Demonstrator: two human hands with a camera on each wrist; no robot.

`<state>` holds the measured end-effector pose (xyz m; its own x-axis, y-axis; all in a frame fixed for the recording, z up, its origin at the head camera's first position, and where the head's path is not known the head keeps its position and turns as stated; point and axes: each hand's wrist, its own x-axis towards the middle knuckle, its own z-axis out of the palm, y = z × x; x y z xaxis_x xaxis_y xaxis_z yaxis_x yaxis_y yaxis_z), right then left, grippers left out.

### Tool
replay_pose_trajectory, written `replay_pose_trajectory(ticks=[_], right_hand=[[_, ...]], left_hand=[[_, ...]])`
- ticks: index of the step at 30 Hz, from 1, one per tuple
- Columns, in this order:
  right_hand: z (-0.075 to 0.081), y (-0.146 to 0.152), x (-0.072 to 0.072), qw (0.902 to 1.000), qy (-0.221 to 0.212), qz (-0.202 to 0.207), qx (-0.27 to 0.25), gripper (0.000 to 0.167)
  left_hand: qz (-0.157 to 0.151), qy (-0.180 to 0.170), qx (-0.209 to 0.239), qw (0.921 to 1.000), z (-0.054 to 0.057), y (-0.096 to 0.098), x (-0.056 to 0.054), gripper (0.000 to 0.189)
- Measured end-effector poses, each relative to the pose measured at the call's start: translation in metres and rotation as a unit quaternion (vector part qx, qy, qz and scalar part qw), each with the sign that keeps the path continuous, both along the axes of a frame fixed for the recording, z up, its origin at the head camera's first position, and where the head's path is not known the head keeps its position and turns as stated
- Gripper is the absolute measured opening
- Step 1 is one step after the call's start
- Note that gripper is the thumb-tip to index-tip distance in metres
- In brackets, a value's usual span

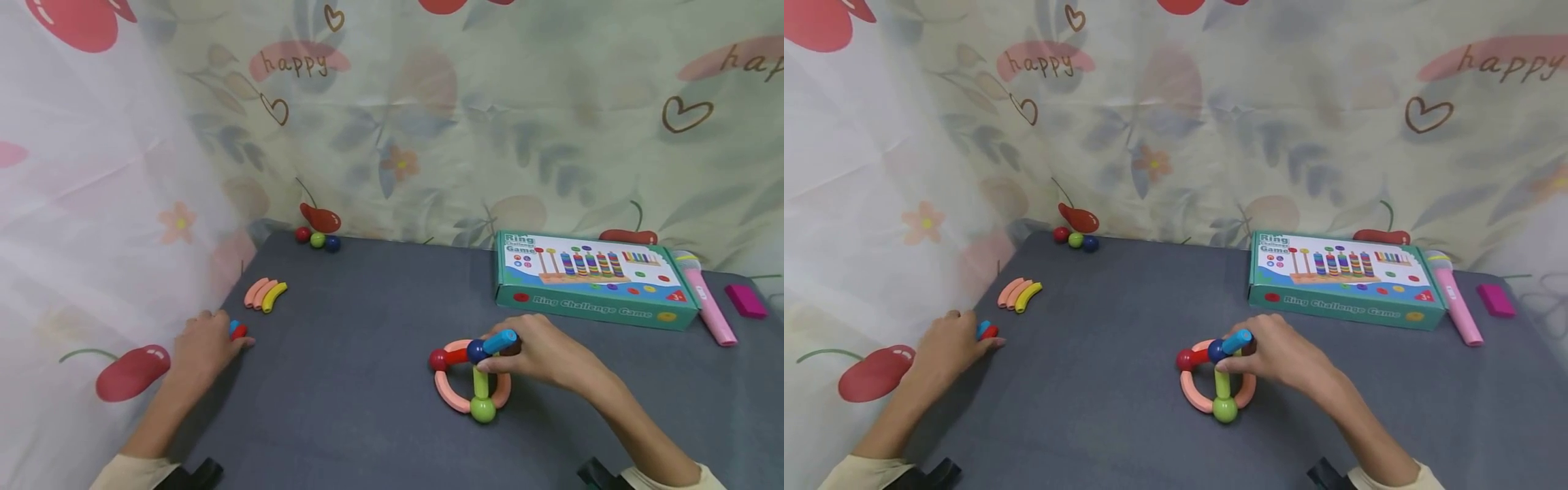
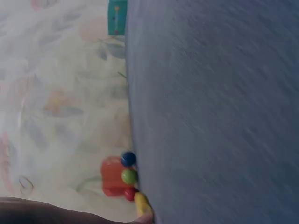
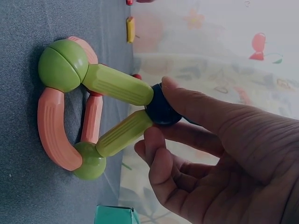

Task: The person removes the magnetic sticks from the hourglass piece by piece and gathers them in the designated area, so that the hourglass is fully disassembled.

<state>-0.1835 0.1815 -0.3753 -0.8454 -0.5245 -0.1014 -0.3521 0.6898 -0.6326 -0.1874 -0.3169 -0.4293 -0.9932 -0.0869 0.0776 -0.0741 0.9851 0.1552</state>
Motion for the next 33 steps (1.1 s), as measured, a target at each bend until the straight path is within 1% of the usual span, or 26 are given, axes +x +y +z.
replay_pose_trajectory(ticks=[2,3,4,5,6,8,9,10,12,14,15,16,17,18,19,21,24,26,29,33], right_hand=[[0.000,0.001,0.000,1.0000,-0.003,0.002,-0.003,0.028],[0.000,0.001,0.000,1.0000,-0.003,0.003,-0.004,0.027],[0.000,0.001,0.000,1.0000,-0.004,0.003,-0.004,0.026],[0.001,0.001,0.000,1.0000,-0.005,0.003,-0.004,0.025],[0.001,0.001,0.000,1.0000,-0.006,0.003,-0.005,0.024],[0.001,0.000,0.000,1.0000,-0.006,0.004,-0.006,0.023],[0.001,0.000,0.000,0.9999,-0.008,0.003,-0.007,0.023],[0.001,0.000,0.001,0.9999,-0.008,0.005,-0.006,0.024],[0.001,-0.001,0.001,0.9999,-0.011,0.010,-0.006,0.027],[0.001,-0.002,0.002,0.9997,-0.013,0.021,-0.003,0.029],[0.001,-0.002,0.002,0.9996,-0.013,0.027,-0.002,0.031],[0.001,-0.003,0.002,0.9994,-0.013,0.033,-0.001,0.030],[0.002,-0.004,0.002,0.9992,-0.015,0.037,0.001,0.028],[0.002,-0.004,0.002,0.9991,-0.017,0.040,0.002,0.027],[0.003,-0.005,0.002,0.9989,-0.018,0.044,0.003,0.024],[0.003,-0.007,0.002,0.9986,-0.021,0.047,0.006,0.021],[0.004,-0.008,0.002,0.9987,-0.017,0.048,0.009,0.017],[0.005,-0.007,0.002,0.9988,-0.006,0.047,0.013,0.015],[0.006,-0.005,0.003,0.9988,0.010,0.044,0.018,0.017],[0.008,-0.004,0.003,0.9989,0.012,0.040,0.023,0.023]], left_hand=[[-0.012,0.027,-0.018,0.9994,0.009,0.017,0.001,0.057],[-0.024,0.041,-0.026,0.9985,0.014,0.027,0.001,0.056],[-0.044,0.061,-0.028,0.9968,0.020,0.040,0.001,0.054],[-0.070,0.076,-0.023,0.9944,0.026,0.054,0.002,0.052],[-0.101,0.083,-0.010,0.9914,0.031,0.070,0.002,0.049],[-0.170,0.077,0.026,0.9820,0.041,0.104,0.003,0.043],[-0.208,0.067,0.047,0.9747,0.045,0.122,0.004,0.039],[-0.247,0.053,0.075,0.9647,0.048,0.140,0.005,0.036],[-0.316,0.014,0.124,0.9404,0.053,0.177,0.007,0.032],[-0.378,-0.015,0.164,0.9109,0.054,0.209,0.009,0.030],[-0.404,-0.025,0.182,0.8961,0.053,0.223,0.010,0.031],[-0.426,-0.032,0.198,0.8823,0.052,0.235,0.010,0.032],[-0.440,-0.035,0.211,0.8722,0.051,0.246,0.011,0.034],[-0.450,-0.033,0.222,0.8643,0.049,0.256,0.011,0.035],[-0.457,-0.026,0.231,0.8588,0.047,0.263,0.011,0.036],[-0.456,-0.009,0.241,0.8568,0.043,0.274,0.011,0.035],[-0.442,0.012,0.259,0.8585,0.037,0.281,0.011,0.029],[-0.436,0.020,0.266,0.8594,0.034,0.283,0.010,0.026],[-0.438,0.028,0.274,0.8557,0.031,0.285,0.009,0.022],[-0.439,0.040,0.272,0.8553,0.030,0.285,0.009,0.023]])
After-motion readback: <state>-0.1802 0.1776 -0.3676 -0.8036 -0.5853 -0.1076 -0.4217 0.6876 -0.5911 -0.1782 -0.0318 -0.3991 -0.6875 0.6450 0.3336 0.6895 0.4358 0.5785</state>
